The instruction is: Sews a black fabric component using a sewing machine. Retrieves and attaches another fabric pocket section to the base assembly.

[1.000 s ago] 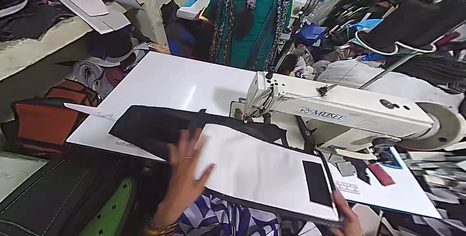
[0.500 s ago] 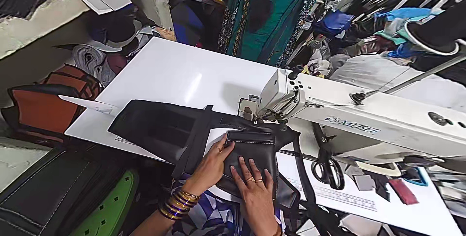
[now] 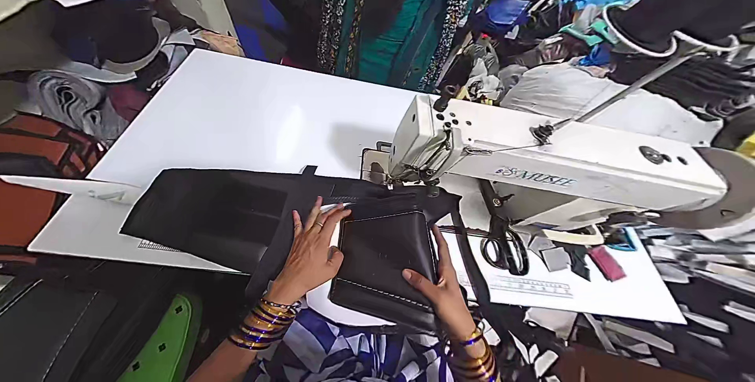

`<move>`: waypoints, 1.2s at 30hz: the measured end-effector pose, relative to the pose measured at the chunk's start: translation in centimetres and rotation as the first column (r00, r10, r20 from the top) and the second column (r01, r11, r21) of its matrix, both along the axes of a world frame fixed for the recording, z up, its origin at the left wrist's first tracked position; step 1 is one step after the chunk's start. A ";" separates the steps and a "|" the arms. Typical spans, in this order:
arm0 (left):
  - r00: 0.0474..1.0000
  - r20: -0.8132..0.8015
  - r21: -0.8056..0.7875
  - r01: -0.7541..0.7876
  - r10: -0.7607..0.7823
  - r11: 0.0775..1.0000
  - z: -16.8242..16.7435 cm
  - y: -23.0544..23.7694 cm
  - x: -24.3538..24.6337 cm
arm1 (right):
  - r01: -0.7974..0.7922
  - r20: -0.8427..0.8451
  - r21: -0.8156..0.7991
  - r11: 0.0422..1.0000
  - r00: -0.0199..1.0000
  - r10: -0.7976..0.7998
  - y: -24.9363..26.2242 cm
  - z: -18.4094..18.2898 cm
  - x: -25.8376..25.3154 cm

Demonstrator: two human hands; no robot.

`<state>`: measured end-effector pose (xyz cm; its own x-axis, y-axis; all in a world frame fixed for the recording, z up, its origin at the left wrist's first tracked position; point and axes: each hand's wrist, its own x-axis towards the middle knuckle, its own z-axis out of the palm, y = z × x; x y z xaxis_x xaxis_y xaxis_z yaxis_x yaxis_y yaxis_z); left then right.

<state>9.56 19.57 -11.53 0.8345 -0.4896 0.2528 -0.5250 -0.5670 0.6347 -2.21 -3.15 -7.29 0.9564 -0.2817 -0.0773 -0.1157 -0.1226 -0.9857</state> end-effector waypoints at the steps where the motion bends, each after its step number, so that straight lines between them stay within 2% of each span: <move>1: 1.000 -0.017 -0.009 -0.016 0.016 1.000 0.1 0.2 0.0 | 0.039 0.037 0.044 0.998 0.999 -0.040 -1.1 -0.6 -0.3; 4: 0.996 -0.033 0.069 -0.079 0.081 0.994 0.1 0.5 0.1 | 0.214 0.074 0.005 0.977 0.974 -0.213 -5.3 -0.9 -2.1; 7: 0.998 -0.036 0.210 -0.038 0.047 0.977 2.0 -0.3 0.0 | 0.330 0.079 -0.028 0.944 0.942 -0.327 -8.6 -0.9 -3.2; 11: 0.971 -0.042 0.226 0.239 -0.235 0.945 3.7 -4.7 1.9 | 0.290 0.083 -0.008 0.957 0.954 -0.289 -10.2 -0.9 -3.1; 13: 0.931 -0.091 0.244 0.364 -0.353 0.899 2.9 -6.5 3.5 | 0.268 0.084 0.012 0.963 0.960 -0.268 -10.3 -0.8 -3.1; 15: 0.909 -0.131 0.254 0.416 -0.395 0.873 1.5 -7.1 4.4 | 0.237 0.093 0.016 0.971 0.967 -0.237 -10.4 -1.0 -3.2; 19: 0.931 -0.074 0.237 0.364 -0.356 0.901 -0.3 -7.0 4.3 | 0.247 0.085 0.009 0.969 0.965 -0.246 -10.2 -1.5 -3.2; 24: 0.952 -0.083 0.239 0.308 -0.296 0.921 -0.2 -7.6 4.4 | 0.253 0.042 -0.017 0.967 0.967 -0.252 -10.4 -0.8 -2.4; 28: 0.964 0.002 0.225 0.257 -0.265 0.940 -0.8 -7.9 4.5 | 0.258 0.014 -0.026 0.966 0.966 -0.258 -10.4 -0.5 -2.0; 36: 0.968 0.020 0.229 0.239 -0.250 0.944 -0.7 -8.4 4.9 | 0.247 -0.023 -0.057 0.967 0.968 -0.249 -11.2 0.0 -0.9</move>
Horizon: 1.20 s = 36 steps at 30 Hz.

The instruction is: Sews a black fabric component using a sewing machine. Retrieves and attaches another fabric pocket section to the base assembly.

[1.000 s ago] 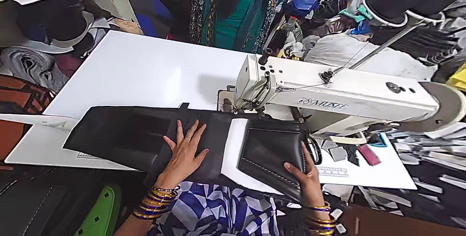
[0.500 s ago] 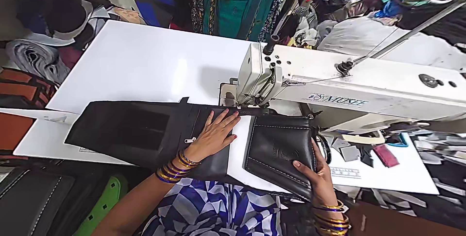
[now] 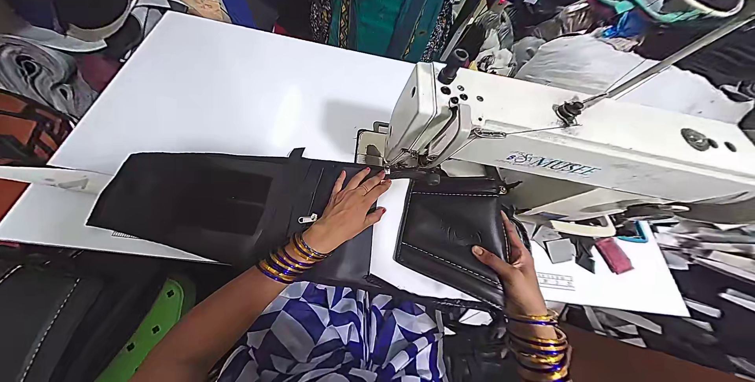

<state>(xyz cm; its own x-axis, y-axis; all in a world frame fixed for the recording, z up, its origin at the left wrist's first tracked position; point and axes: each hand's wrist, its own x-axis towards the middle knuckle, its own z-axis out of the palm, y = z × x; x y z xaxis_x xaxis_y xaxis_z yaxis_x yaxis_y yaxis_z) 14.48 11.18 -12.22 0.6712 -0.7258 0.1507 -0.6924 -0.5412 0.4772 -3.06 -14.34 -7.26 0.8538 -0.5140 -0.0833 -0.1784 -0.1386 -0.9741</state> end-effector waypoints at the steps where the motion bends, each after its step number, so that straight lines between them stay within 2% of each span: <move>1: 1.000 -0.003 0.005 0.000 0.000 1.000 0.0 -0.1 0.1 | -0.003 -0.003 -0.007 1.000 1.000 0.003 -0.2 0.0 0.2; 6: 0.999 -0.034 0.057 -0.011 0.013 0.998 0.7 -0.5 0.5 | -0.009 -0.007 -0.052 0.999 1.000 0.009 -0.6 -0.3 1.3; 8: 0.990 -0.141 0.104 -0.007 0.022 0.995 1.6 -0.8 -0.9 | -0.017 -0.024 -0.090 0.996 1.000 0.015 -0.6 -0.4 1.5; 10: 0.973 -0.228 0.139 0.006 0.026 0.990 2.9 -1.4 -3.6 | -0.085 -0.085 -0.241 0.967 0.994 0.066 -1.4 0.2 1.7; 12: 0.978 -0.204 0.178 0.001 0.036 0.984 2.2 -1.8 -5.9 | -0.118 -0.144 -0.542 0.832 0.989 0.046 -2.9 1.3 0.9; 14: 0.980 -0.194 0.180 -0.016 0.052 0.984 1.8 -2.1 -5.9 | -0.024 -0.116 -0.815 0.578 0.986 -0.123 -5.1 2.9 0.5; 16: 0.982 -0.176 0.162 -0.034 0.063 0.986 1.6 -2.3 -5.7 | 0.024 -0.122 -0.907 0.421 0.941 -0.317 -6.7 3.2 0.8; 18: 0.990 -0.118 0.142 -0.058 0.075 0.988 1.2 -2.4 -5.5 | 0.027 -0.111 -0.952 0.306 0.898 -0.425 -7.3 1.1 1.8; 21: 0.993 -0.098 0.154 -0.056 0.071 0.986 1.0 -2.2 -6.4 | 0.055 -0.086 -0.957 0.283 0.883 -0.462 -7.1 -1.0 1.9; 27: 0.996 -0.057 0.128 -0.060 0.067 0.990 0.8 -1.5 -8.4 | 0.018 -0.092 -0.966 0.259 0.910 -0.404 -8.0 -0.3 1.7; 29: 0.996 -0.043 0.115 -0.067 0.072 0.991 0.6 -1.4 -8.7 | -0.002 -0.108 -0.951 0.310 0.938 -0.328 -8.0 1.3 1.3; 31: 0.996 -0.047 0.111 -0.074 0.079 0.991 0.6 -1.6 -8.7 | 0.013 -0.025 -0.930 0.367 0.995 -0.099 -5.7 3.4 0.2; 32: 0.995 -0.049 0.104 -0.082 0.088 0.991 0.6 -1.8 -8.6 | 0.005 0.036 -0.923 0.386 0.997 0.072 -3.4 4.0 -0.3; 33: 0.994 -0.064 0.104 -0.086 0.093 0.991 0.7 -1.9 -8.4 | -0.058 0.063 -0.899 0.434 0.964 0.258 -0.5 4.2 -0.8; 34: 0.992 -0.095 0.115 -0.073 0.084 0.991 1.1 -1.9 -8.1 | -0.185 0.046 -0.859 0.478 0.902 0.430 2.7 3.7 -1.2; 35: 0.987 -0.152 0.138 -0.031 0.053 0.990 1.8 -1.7 -7.7 | -0.307 0.001 -0.837 0.453 0.827 0.563 5.5 2.6 -1.4; 36: 0.965 -0.261 0.176 0.061 -0.013 0.982 3.2 -1.0 -6.8 | -0.371 -0.052 -0.849 0.377 0.768 0.639 7.6 1.0 -1.3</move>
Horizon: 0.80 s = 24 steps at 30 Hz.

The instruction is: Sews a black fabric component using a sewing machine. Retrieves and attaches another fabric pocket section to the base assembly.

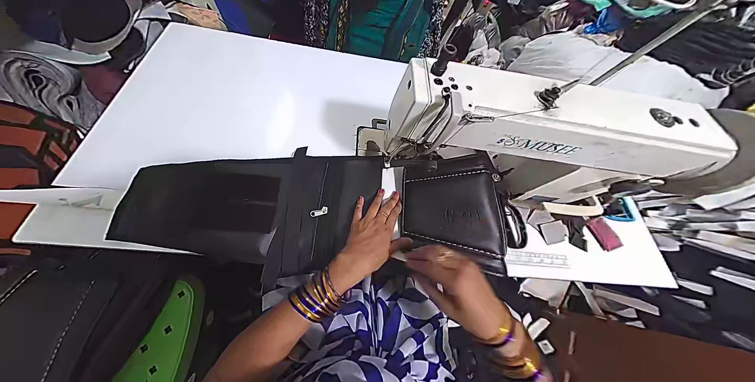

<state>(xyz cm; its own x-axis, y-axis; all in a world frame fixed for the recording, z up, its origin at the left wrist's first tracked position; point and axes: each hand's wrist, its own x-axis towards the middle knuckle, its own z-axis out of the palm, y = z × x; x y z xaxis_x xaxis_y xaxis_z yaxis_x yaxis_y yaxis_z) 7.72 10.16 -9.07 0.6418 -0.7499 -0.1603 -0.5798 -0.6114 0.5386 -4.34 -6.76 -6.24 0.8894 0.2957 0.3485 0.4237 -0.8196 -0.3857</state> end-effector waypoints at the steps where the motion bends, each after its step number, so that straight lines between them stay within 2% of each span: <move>1: 0.988 -0.115 0.024 0.111 -0.108 0.994 1.3 1.1 1.1 | -0.043 0.002 -0.061 0.997 0.999 0.043 1.2 -1.7 0.2; 3: 0.907 -0.223 -0.045 0.356 -0.357 0.933 2.3 4.5 2.9 | -0.048 0.032 -0.113 0.992 0.998 0.052 1.7 -3.9 0.5; 5: 0.869 -0.131 -0.127 0.463 -0.477 0.877 1.3 7.3 2.4 | -0.052 0.039 -0.107 0.993 0.998 0.056 1.3 -4.2 1.0; 6: 0.878 -0.014 -0.154 0.471 -0.479 0.868 0.2 8.4 1.5 | -0.059 0.022 -0.062 0.996 0.998 0.060 1.0 -4.2 1.1; 8: 0.882 0.289 -0.195 0.435 -0.373 0.879 -2.5 9.1 -0.2 | -0.084 -0.026 0.026 0.996 0.996 0.085 0.1 -4.1 1.7; 10: 0.860 0.434 -0.213 0.389 -0.270 0.896 -3.7 8.8 -0.9 | -0.107 -0.002 -0.011 0.994 0.994 0.106 0.1 -4.0 2.0; 13: 0.862 0.453 -0.235 0.361 -0.227 0.903 -3.4 8.1 -1.1 | -0.085 0.215 -0.164 0.983 0.969 0.120 1.5 -4.7 2.3; 16: 0.858 0.476 -0.256 0.344 -0.192 0.903 -3.6 7.8 -0.9 | -0.051 0.340 -0.180 0.982 0.934 0.110 2.3 -5.5 2.5; 20: 0.842 0.506 -0.239 0.342 -0.184 0.909 -3.8 7.7 -1.2 | -0.023 0.283 -0.115 0.993 0.958 0.055 2.4 -5.9 1.6; 24: 0.826 0.513 -0.169 0.364 -0.234 0.916 -3.0 7.3 -0.6 | 0.006 0.163 -0.169 0.986 0.986 0.022 1.0 -5.9 0.8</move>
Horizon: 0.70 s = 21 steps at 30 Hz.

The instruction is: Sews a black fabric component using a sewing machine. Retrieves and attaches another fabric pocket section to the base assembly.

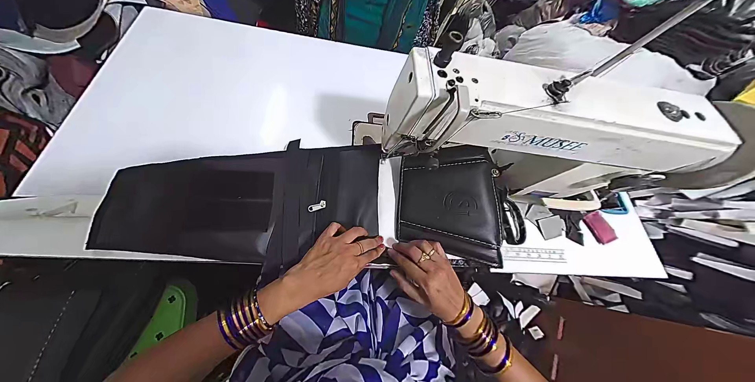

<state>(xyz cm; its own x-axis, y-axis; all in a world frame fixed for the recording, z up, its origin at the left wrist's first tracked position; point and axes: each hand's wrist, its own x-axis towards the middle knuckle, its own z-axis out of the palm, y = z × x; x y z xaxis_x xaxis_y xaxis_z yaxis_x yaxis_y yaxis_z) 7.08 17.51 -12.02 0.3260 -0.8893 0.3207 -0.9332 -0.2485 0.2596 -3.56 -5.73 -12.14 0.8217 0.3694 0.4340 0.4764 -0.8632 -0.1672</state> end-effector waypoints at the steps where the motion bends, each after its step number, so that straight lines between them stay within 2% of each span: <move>1: 1.000 -0.007 0.014 0.013 -0.013 1.000 0.2 -0.1 0.5 | 0.003 -0.001 -0.008 1.000 1.000 -0.003 -0.3 -0.1 0.1; 5: 0.998 -0.049 -0.010 0.047 -0.047 0.999 0.1 -0.5 3.1 | -0.002 0.012 -0.008 1.000 1.000 0.002 -0.9 -0.3 2.1; 21: 0.986 -0.163 -0.026 0.020 -0.024 0.999 -0.2 -3.4 11.1 | 0.078 0.062 0.040 0.996 0.995 -0.080 -2.4 -0.4 11.2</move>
